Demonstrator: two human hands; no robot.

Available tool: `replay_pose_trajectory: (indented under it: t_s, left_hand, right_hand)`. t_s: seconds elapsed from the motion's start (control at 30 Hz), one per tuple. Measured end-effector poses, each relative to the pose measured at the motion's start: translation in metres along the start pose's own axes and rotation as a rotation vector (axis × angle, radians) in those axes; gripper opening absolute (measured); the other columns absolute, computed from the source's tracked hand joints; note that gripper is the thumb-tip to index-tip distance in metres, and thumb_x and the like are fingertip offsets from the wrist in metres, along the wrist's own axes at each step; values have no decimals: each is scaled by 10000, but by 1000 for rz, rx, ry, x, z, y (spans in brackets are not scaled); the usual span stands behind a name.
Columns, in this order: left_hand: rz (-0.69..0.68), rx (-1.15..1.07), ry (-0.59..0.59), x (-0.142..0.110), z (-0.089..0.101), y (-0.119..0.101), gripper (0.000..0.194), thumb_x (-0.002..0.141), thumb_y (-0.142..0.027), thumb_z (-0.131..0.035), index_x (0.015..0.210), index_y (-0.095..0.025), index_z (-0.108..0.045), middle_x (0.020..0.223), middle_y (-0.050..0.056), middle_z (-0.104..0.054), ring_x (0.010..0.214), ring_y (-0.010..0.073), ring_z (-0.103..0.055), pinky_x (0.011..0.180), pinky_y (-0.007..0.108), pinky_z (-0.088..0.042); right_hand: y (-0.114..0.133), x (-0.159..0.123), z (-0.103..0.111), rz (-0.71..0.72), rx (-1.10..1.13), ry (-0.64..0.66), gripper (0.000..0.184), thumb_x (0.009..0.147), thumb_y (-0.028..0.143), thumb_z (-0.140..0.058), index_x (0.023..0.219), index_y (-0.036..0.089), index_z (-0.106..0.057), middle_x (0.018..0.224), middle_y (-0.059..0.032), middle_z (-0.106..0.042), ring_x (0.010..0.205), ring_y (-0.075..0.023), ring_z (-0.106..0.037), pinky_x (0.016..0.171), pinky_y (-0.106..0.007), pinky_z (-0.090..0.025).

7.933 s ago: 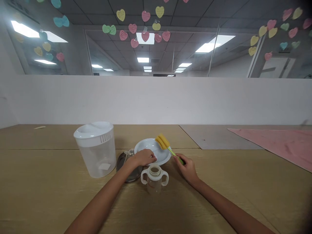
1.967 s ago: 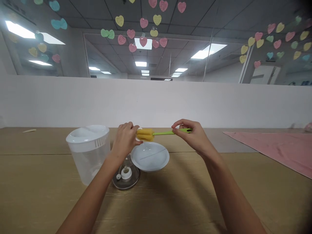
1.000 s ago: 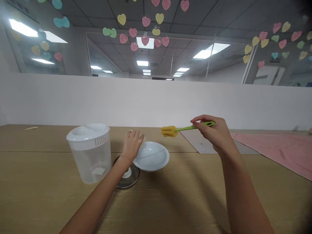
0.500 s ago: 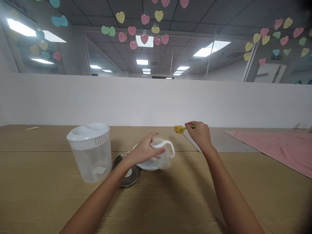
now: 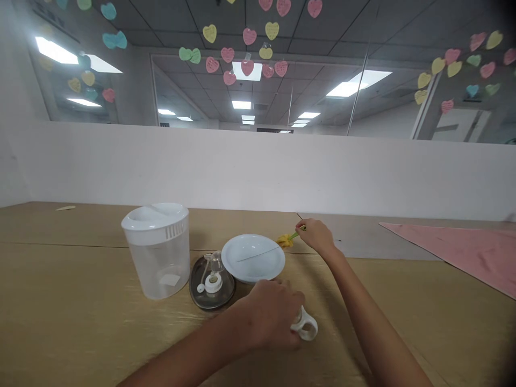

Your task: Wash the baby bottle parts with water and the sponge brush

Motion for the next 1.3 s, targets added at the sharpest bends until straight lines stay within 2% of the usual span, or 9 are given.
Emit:
replay_pose_trajectory:
  t_s: [0.17, 0.33, 0.43, 0.53, 0.6, 0.73, 0.9, 1.07, 1.3]
  left_hand:
    - [54, -1, 90, -4, 4, 0, 375, 666, -383, -526, 964, -157, -558, 939, 119, -607, 797, 274, -606, 628, 371, -495]
    - [82, -11, 133, -6, 6, 0, 389, 673, -408, -516, 967, -158, -567, 916, 121, -613, 763, 282, -616, 619, 390, -493]
    - [66, -74, 95, -8, 3, 3, 485, 684, -471, -524, 1084, -198, -527, 960, 110, -611, 822, 284, -612, 670, 398, -488]
    - [43, -189, -20, -13, 3, 14, 681, 710, -603, -468, 1293, -283, -323, 1108, 92, -563, 922, 273, -588, 751, 390, -467]
    - [97, -205, -90, -17, 7, 30, 693, 754, -645, -363, 1336, -286, -249, 1197, 98, -511, 976, 274, -568, 782, 377, -450]
    - [373, -62, -234, -23, 18, 81, 574, 842, -544, -257, 1255, -172, -397, 1252, 158, -456, 998, 286, -558, 783, 367, -430]
    - [698, 24, -26, -35, 5, 145, 331, 839, -268, -343, 867, -119, -637, 921, 177, -648, 783, 258, -617, 681, 354, -445]
    - [732, -5, 76, -42, -18, 170, 211, 759, -208, -477, 685, -130, -658, 776, 144, -689, 692, 228, -634, 622, 291, -459]
    - [681, 44, 52, -42, -52, 186, 203, 749, -104, -465, 803, -135, -658, 887, 164, -678, 810, 250, -642, 689, 312, -464]
  right_hand:
    - [-3, 1, -6, -5, -12, 89, 238, 753, 256, -479, 906, 192, -649, 932, -78, -663, 864, -202, -591, 602, -241, -380]
    - [-7, -1, -15, -8, -7, 304, 302, 689, 173, -517, 974, 143, -614, 721, -76, -674, 633, -165, -615, 550, -237, -409]
    - [-8, -5, -21, -1, -5, 439, 231, 650, 132, -516, 844, 99, -636, 658, -90, -665, 519, -155, -595, 493, -240, -421]
    - [-7, -8, -29, 5, -13, 556, 113, 617, 108, -511, 645, 81, -617, 624, -112, -651, 494, -168, -593, 466, -253, -439]
    - [-8, -11, -36, 5, -22, 629, 78, 595, 94, -519, 599, 79, -596, 573, -106, -631, 493, -184, -598, 464, -266, -453]
    - [-8, -14, -54, 12, -27, 754, 80, 583, 61, -519, 621, 87, -584, 478, -54, -579, 505, -197, -606, 486, -286, -480]
    - [-11, -16, -76, -1, -39, 876, 92, 609, 79, -541, 520, 77, -566, 432, -50, -541, 502, -191, -601, 504, -292, -495]
    - [-10, -16, -74, -1, -48, 836, 171, 668, 227, -592, 608, 67, -601, 509, -77, -588, 489, -183, -596, 498, -289, -481]
    - [15, -11, -46, 131, -81, 455, 293, 804, 322, -444, 838, 95, -628, 812, -150, -658, 726, -234, -632, 604, -295, -432]
Point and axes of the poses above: each hand's wrist, its own x-axis towards the middle knuckle, its own z-axis out of the back of the hand, y = z × x, the point moved 3 cm from there along x, towards the middle knuckle
